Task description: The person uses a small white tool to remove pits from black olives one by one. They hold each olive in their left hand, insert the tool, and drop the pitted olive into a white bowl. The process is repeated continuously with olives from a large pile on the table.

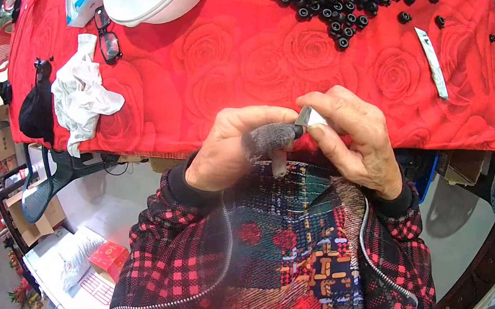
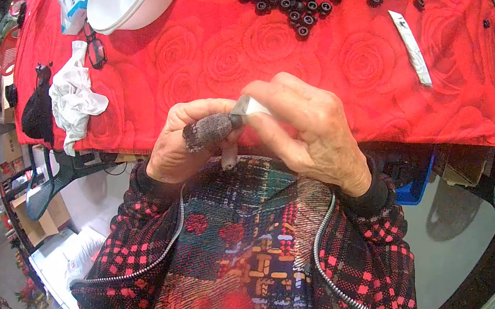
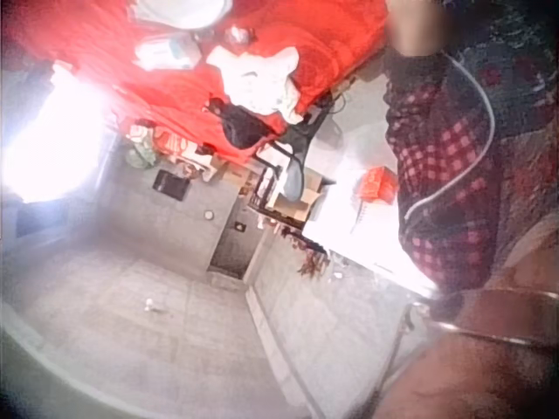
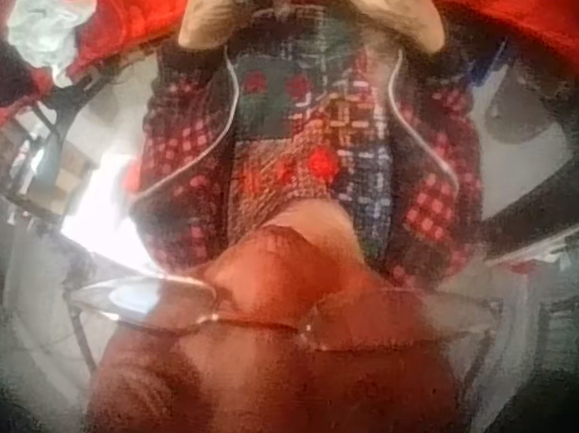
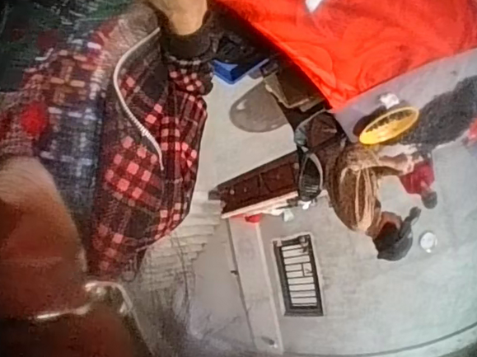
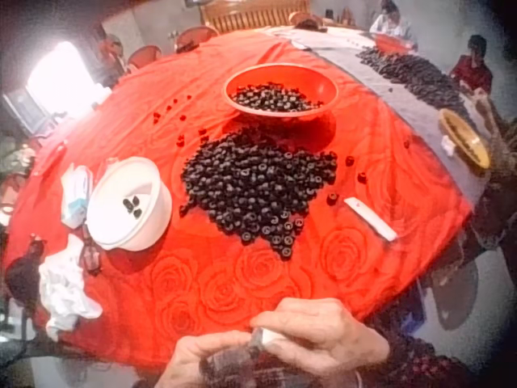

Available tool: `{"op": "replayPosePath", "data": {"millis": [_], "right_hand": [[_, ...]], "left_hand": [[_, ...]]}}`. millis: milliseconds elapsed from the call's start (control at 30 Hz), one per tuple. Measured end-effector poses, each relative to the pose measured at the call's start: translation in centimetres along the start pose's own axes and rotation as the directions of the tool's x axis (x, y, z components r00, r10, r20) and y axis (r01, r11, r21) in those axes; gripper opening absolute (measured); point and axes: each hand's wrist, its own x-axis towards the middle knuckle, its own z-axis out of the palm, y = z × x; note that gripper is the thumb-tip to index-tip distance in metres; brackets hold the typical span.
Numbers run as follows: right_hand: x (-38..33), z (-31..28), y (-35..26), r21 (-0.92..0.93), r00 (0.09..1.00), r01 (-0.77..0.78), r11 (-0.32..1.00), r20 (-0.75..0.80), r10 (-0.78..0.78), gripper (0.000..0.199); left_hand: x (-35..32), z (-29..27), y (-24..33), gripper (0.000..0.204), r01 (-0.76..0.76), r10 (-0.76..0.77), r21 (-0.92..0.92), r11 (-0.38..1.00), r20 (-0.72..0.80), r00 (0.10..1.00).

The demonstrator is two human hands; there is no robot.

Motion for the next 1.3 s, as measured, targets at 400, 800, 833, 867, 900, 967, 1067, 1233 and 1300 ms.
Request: {"op": "replayPosePath", "data": {"millis": [400,800,833,867,900,967,1067,1233,1300], "right_hand": [[0.2,-0.2,0.2,-0.001,0.999,-0.048,0.999,0.023,0.048,0.02],[0.2,-0.2,0.8,0.018,0.999,-0.027,0.999,0.035,0.027,0.019],[0.1,-0.2,1.0,0.022,0.999,-0.024,0.999,0.035,0.023,0.019],[0.1,-0.1,1.0,0.015,0.999,-0.027,1.0,0.038,0.026,0.019],[-0.1,-0.1,1.1,0.008,0.999,-0.029,1.0,0.041,0.029,0.02],[-0.3,0.0,1.0,-0.035,0.996,0.028,0.999,0.09,-0.025,0.02],[-1.3,0.4,0.0,-0.079,0.973,0.165,0.983,0.174,-0.15,0.024],[-0.5,-0.5,-0.5,0.095,0.975,-0.208,0.973,-0.06,0.215,0.023],[-0.1,0.2,-1.3,0.288,0.938,-0.338,0.896,0.023,0.346,0.022]], "left_hand": [[0.2,-0.5,0.3,0.025,-0.005,0.006,-0.016,1.0,0.048,0.999],[0.3,-0.3,0.2,0.031,-0.003,0.003,0.042,0.999,-0.017,1.0],[0.3,-0.3,0.1,0.031,0.007,-0.007,0.019,1.0,-0.022,1.0],[0.3,-0.4,0.0,0.03,0.012,-0.012,0.002,1.0,-0.011,1.0],[0.4,-0.4,-0.1,0.03,0.016,-0.016,-0.014,1.0,0.0,1.0],[0.7,-0.9,-0.1,0.028,0.021,-0.023,-0.099,0.995,-0.021,1.0],[1.6,-1.6,0.2,0.025,-0.035,0.011,-0.279,0.96,-0.088,0.996],[0.6,-0.6,0.0,0.021,-0.196,0.219,0.163,0.967,-0.139,0.966],[0.2,0.0,0.0,0.021,-0.276,0.325,0.292,0.916,-0.134,0.936]]}}
